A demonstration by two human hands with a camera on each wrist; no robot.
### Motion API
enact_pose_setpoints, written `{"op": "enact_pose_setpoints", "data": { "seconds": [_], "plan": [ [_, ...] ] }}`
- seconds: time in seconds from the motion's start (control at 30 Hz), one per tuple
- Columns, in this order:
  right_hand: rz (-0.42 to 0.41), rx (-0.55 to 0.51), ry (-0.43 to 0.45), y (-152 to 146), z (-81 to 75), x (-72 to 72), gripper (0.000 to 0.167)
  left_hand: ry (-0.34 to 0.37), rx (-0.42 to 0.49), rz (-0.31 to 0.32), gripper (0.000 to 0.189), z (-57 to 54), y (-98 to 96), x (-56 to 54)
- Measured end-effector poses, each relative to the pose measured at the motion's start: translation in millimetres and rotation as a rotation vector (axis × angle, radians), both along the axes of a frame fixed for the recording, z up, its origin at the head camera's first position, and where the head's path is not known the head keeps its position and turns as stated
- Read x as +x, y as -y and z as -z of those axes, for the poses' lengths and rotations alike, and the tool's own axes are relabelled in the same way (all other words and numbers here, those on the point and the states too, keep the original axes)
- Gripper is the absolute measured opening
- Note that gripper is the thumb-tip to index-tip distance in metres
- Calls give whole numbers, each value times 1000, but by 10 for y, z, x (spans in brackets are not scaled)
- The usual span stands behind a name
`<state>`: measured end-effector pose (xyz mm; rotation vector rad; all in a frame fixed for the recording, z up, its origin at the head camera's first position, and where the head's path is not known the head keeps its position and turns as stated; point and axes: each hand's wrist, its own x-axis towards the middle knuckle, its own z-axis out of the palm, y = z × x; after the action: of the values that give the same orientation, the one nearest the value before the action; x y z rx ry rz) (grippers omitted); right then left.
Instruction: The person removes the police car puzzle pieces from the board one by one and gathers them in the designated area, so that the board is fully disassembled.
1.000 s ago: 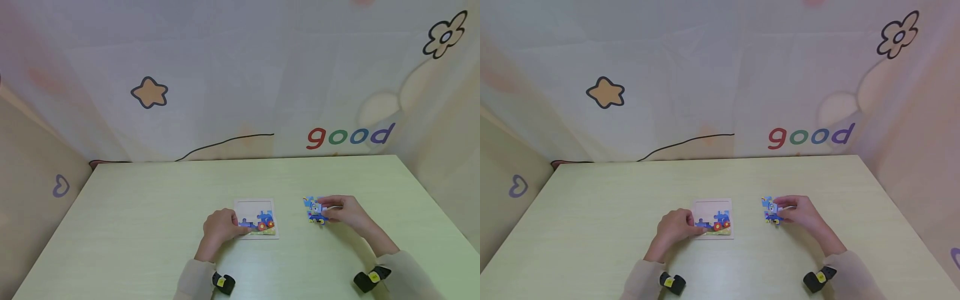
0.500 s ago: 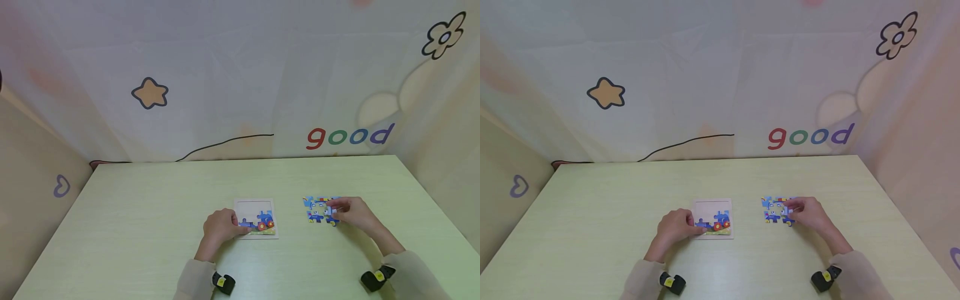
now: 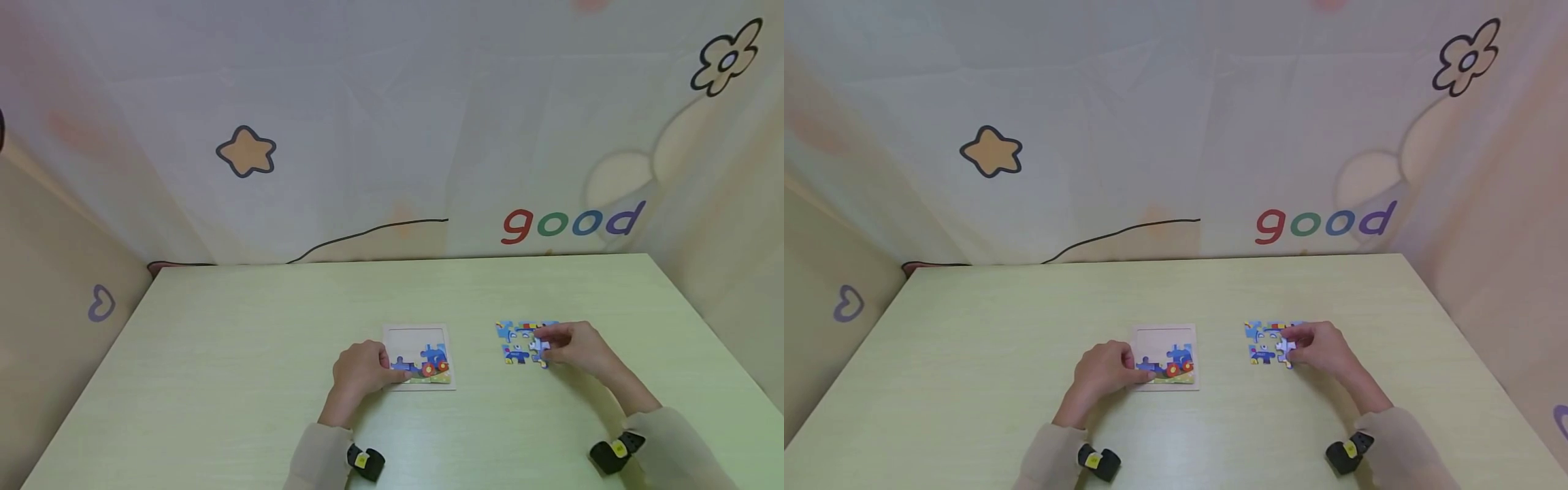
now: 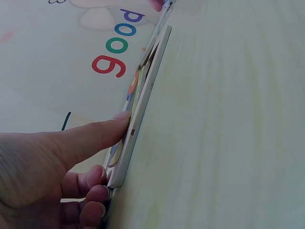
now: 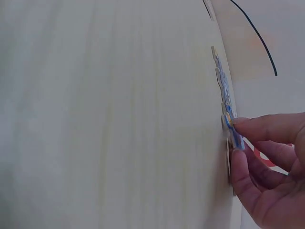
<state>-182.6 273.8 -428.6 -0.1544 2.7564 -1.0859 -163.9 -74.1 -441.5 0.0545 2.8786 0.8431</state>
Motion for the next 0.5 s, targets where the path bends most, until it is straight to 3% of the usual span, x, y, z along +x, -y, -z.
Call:
{"op": "enact_pose_setpoints", "data": {
  "seconds": [0.3, 0.5],
  "plan": [
    [0, 78, -41, 53, -14, 6, 33, 11, 0, 4, 43, 27, 5, -11],
    [-55, -36, -72, 308, -118, 45, 32, 11, -4, 5, 43, 27, 11, -12]
  ]
}}
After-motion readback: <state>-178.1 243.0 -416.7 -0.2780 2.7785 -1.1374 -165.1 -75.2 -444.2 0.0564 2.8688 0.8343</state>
